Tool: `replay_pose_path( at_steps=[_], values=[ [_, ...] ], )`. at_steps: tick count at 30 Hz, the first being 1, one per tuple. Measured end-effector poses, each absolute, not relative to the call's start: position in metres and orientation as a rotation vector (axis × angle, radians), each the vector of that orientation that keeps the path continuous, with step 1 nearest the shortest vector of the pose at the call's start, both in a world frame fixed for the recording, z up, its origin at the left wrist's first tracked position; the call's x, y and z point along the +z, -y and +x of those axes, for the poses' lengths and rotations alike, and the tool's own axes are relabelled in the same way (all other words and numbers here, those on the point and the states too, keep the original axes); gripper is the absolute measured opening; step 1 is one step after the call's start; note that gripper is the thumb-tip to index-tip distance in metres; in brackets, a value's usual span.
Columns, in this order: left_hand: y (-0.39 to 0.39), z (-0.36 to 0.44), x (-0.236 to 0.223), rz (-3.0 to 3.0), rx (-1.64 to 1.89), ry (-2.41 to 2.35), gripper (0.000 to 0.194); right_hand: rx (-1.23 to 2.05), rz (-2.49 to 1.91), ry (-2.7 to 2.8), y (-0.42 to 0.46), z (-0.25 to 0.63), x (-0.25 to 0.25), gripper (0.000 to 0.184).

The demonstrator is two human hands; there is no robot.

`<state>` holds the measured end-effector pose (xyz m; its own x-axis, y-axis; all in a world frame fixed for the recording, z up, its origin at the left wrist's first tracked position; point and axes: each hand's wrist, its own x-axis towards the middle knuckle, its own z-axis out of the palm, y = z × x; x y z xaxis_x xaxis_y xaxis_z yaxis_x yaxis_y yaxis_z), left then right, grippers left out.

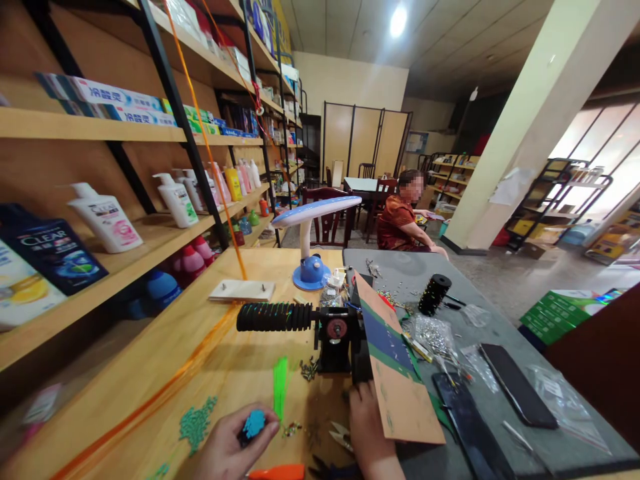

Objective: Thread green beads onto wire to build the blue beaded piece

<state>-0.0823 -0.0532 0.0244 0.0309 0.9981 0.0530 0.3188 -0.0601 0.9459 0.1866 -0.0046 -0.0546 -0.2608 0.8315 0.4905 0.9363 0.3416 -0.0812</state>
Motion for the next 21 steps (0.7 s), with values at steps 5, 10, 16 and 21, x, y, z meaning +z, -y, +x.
replay_pose_path(
  at_steps=[5,10,16,21],
  values=[
    [0.051,-0.084,0.029,1.694,1.111,-1.401,0.026,0.838,-1.36,1.554,0.025,0.145,-0.051,0.032],
    [0.05,-0.087,0.033,1.93,1.076,-1.333,0.021,1.62,-1.28,0.982,0.047,0.084,-0.044,0.074],
    [0.052,-0.088,0.037,1.984,1.008,-1.289,0.021,1.464,-1.346,1.022,0.046,0.067,-0.021,0.071],
    [0.054,-0.086,0.039,1.946,0.985,-1.309,0.021,1.112,-1.358,1.261,0.055,0.066,-0.012,0.06]
  ],
)
